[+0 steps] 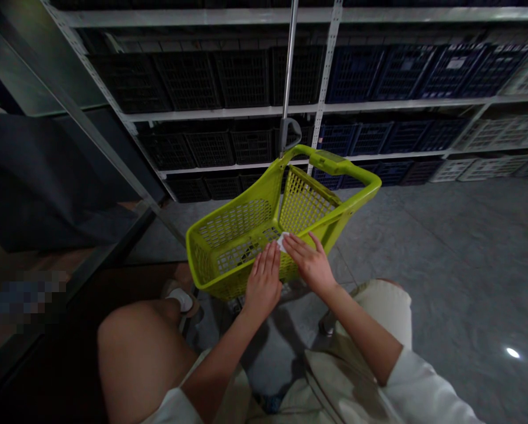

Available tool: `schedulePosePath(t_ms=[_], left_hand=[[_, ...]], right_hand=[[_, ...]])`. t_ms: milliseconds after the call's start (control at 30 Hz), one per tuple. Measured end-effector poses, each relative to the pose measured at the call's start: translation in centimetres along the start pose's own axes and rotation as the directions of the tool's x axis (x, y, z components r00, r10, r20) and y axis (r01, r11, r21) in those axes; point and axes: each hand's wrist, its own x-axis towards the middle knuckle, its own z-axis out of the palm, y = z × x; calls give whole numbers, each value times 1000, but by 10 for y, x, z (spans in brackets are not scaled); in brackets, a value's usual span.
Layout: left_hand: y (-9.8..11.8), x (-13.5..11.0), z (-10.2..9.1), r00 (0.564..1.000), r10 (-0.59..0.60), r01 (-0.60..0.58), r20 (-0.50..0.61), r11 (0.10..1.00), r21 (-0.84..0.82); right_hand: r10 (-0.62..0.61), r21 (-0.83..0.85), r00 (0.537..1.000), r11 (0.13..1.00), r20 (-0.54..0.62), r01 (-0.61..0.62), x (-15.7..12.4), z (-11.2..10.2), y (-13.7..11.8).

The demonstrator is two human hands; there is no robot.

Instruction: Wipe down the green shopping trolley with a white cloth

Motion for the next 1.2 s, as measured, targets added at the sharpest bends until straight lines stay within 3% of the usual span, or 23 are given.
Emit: schedulePosePath(t_ms=[67, 133, 233, 333, 500, 600, 733, 833, 900, 1000, 1133, 1200], left_hand=[[0, 0, 0, 1000, -1, 1, 3, 1000, 18], [1, 0, 1, 1000, -5, 5, 3, 1000, 28], [1, 1, 2, 1000, -9, 9, -2, 999, 32], [1, 1, 3, 1000, -13, 13, -10, 1000, 26], [0, 0, 1, 1000, -1, 1, -5, 1000, 13], [0, 0, 1, 1000, -4, 4, -8, 1000, 1], [0, 0, 1, 1000, -3, 3, -4, 1000, 7], [1, 1, 2, 1000, -4, 4, 8, 1000, 14], [1, 1, 2, 1000, -6, 6, 12, 1000, 14], [2, 1, 2, 1000, -10, 10, -2, 1000, 6], [1, 0, 3, 1000, 0, -1, -27, 1000, -31], [1, 0, 4, 999, 0, -2, -41, 999, -45]], right_hand=[[20, -73, 999, 997, -31, -22, -1, -11, 35], [111, -150, 985, 980, -131, -131, -2, -20, 74], [248, -190, 923, 931, -293, -311, -3, -23, 104], [284, -155, 908, 927, -308, -343, -3, -11, 80], [124, -9, 987, 992, -98, -126, 1, 11, -13], [47, 33, 999, 998, -23, -46, 3, 8, -24], [44, -55, 998, 997, -36, -46, 1, -11, 36], [201, -154, 960, 960, -193, -232, 0, -22, 84], [279, -167, 926, 931, -253, -326, 2, -22, 93], [305, -132, 925, 931, -227, -340, 4, -11, 63], [189, -34, 978, 981, -91, -193, 5, 10, -7], [124, 2, 991, 992, -42, -124, 5, 14, -25]])
